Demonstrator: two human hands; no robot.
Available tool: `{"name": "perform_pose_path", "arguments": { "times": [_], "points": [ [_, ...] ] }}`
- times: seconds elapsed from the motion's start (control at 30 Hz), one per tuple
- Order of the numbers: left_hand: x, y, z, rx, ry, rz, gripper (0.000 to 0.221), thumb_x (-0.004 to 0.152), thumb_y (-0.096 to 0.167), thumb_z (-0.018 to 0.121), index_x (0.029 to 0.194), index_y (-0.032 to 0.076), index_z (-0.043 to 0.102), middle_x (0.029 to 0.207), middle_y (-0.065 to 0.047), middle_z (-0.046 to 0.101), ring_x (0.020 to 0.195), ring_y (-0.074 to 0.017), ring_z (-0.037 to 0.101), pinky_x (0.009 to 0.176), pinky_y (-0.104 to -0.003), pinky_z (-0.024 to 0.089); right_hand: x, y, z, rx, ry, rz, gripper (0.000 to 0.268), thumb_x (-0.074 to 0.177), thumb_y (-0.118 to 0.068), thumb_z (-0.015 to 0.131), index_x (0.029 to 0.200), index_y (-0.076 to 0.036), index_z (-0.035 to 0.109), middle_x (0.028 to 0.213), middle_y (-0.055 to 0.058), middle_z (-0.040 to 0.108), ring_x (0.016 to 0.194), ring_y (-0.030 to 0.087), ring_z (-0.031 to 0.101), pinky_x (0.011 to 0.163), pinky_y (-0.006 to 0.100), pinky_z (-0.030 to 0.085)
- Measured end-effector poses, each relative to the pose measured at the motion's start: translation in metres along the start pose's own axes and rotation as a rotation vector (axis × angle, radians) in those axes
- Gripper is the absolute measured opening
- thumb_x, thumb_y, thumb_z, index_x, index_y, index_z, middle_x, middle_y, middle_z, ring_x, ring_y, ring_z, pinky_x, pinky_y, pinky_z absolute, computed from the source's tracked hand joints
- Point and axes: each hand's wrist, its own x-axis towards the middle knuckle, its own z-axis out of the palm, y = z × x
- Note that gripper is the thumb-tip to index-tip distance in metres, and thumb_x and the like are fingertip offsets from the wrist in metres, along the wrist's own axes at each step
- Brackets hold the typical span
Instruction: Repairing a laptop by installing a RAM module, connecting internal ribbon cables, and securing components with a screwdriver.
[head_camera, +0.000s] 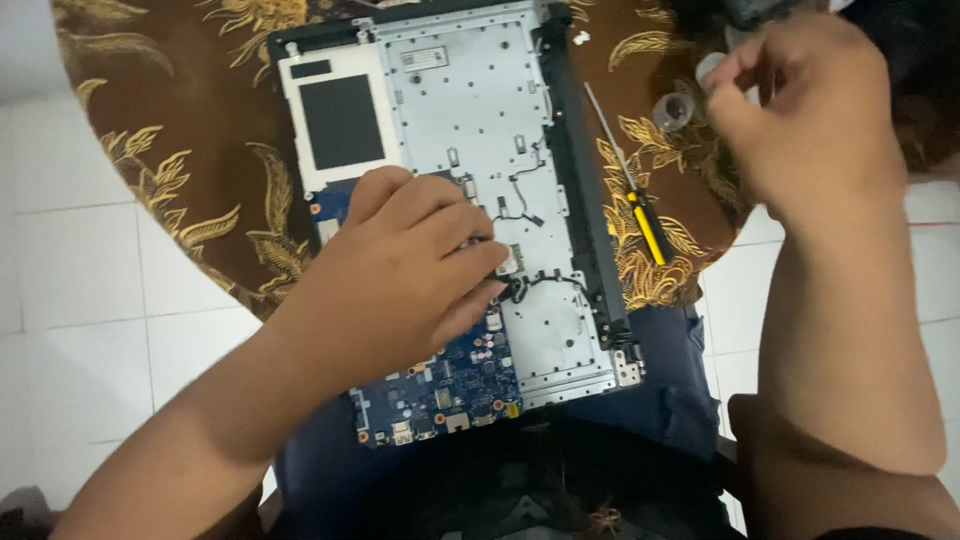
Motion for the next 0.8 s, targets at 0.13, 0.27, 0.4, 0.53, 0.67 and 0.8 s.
{"name": "perform_pose_path", "arguments": {
  "times": [0.13, 0.27, 0.4, 0.53, 0.67, 0.8],
  "points": [
    [0.000, 0.000, -0.001, -0.201, 0.072, -0.069, 0.018, 0.096, 0.024, 0.076, 0.106, 0.009, 0.076, 0.106, -0.007, 0.069, 0.109, -0.0313, 0.057, 0.094, -0.046, 0.047, -0.013, -0.063, -0.008, 0.387, -0.069, -0.169, 0.014, 0.098, 0.009, 0.067, 0.091, -0.002, 0.069, 0.099, 0.009, 0.072, 0.094, 0.020, 0.065, 0.095, 0.039, 0.050],
    [0.001, 0.007, -0.011, -0.301, 0.139, -0.119, 0.013, 0.099, 0.019, 0.072, 0.110, 0.012, 0.072, 0.106, -0.004, 0.066, 0.109, -0.0300, 0.057, 0.087, -0.046, 0.038, -0.025, -0.109, -0.010, 0.480, -0.144, -0.300, 0.014, 0.098, 0.005, 0.070, 0.086, -0.003, 0.066, 0.085, 0.009, 0.068, 0.078, 0.016, 0.063, 0.079, 0.030, 0.055],
    [0.003, 0.014, -0.020, -0.641, 0.174, -0.193, 0.021, 0.104, 0.027, 0.058, 0.107, 0.013, 0.073, 0.097, -0.002, 0.072, 0.097, -0.0229, 0.062, 0.091, -0.042, 0.038, -0.037, -0.129, -0.006, 0.482, -0.054, -0.434, 0.005, 0.090, 0.000, 0.073, 0.086, 0.000, 0.070, 0.082, 0.011, 0.065, 0.076, 0.024, 0.059, 0.076, 0.038, 0.047],
    [0.003, 0.017, -0.021, -0.938, 0.189, -0.242, 0.021, 0.106, 0.029, 0.054, 0.109, 0.016, 0.071, 0.095, 0.003, 0.074, 0.088, -0.0138, 0.067, 0.095, -0.036, 0.047, -0.042, -0.130, -0.002, 0.357, 0.073, -0.589, 0.005, 0.089, -0.005, 0.075, 0.085, -0.003, 0.073, 0.086, 0.012, 0.063, 0.074, 0.027, 0.054, 0.074, 0.042, 0.039],
    [0.001, 0.018, -0.019, -1.042, 0.164, -0.327, 0.015, 0.100, 0.028, 0.064, 0.104, 0.016, 0.072, 0.094, 0.002, 0.075, 0.090, -0.0136, 0.066, 0.094, -0.033, 0.050, -0.043, -0.125, 0.001, 0.343, 0.038, -0.626, 0.006, 0.088, -0.009, 0.074, 0.084, -0.007, 0.072, 0.085, 0.008, 0.064, 0.071, 0.024, 0.057, 0.073, 0.042, 0.039],
    [0.001, 0.018, -0.020, -1.177, 0.094, -0.416, 0.013, 0.094, 0.030, 0.071, 0.100, 0.018, 0.074, 0.093, 0.003, 0.075, 0.093, -0.0116, 0.067, 0.090, -0.030, 0.054, -0.047, -0.120, -0.001, 0.214, 0.037, -0.732, 0.006, 0.089, -0.013, 0.073, 0.085, -0.016, 0.071, 0.090, 0.003, 0.063, 0.077, 0.023, 0.054, 0.074, 0.041, 0.039]
  ]
}}
